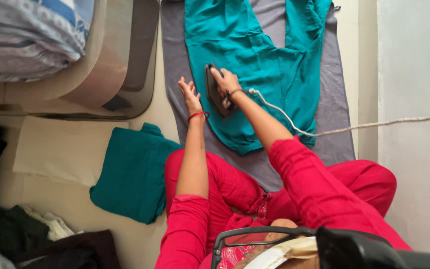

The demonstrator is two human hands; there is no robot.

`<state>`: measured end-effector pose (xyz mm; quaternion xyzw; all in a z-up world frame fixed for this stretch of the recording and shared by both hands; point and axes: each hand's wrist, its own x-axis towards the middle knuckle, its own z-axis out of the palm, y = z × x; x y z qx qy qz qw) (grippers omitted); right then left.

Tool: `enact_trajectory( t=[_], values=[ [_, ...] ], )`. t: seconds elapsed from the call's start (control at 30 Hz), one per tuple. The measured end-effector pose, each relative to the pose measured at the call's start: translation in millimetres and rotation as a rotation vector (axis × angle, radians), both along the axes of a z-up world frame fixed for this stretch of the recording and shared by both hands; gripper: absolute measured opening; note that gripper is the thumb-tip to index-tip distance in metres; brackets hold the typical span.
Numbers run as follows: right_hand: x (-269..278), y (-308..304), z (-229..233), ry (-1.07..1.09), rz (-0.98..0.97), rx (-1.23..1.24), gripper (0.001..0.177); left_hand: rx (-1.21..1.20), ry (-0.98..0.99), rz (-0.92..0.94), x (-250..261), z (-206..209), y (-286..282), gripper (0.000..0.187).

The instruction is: The person sits on the floor and irons a teal garment laid out on a grey cloth. They smooth the fabric with their hands and use a handheld iron to press different sections of the garment, including the legs and waist area.

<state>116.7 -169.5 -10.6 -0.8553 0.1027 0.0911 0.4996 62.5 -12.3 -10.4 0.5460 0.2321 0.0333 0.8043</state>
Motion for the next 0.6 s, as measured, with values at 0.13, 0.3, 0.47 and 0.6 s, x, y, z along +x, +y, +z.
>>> enact_trajectory(
  t=[0.13, 0.3, 0.47, 0.6],
  values=[
    [68, -3, -9, -0.066, -0.042, -0.062, 0.06, -0.07, 0.006, -0.044, 0, -2, 1, 0.09],
    [129, -17, -5, -0.05, -0.158, -0.012, 0.061, -0.035, -0.006, -0.114, 5, 7, -3, 0.091],
    [137, -43, -13, 0.009, -0.176, 0.001, 0.062, 0.018, -0.02, -0.182, 6, 22, -6, 0.093],
    [99, -67, -9, -0.037, -0.106, -0.099, 0.065, 0.101, -0.028, -0.225, 2, 29, -9, 0.094]
  ],
)
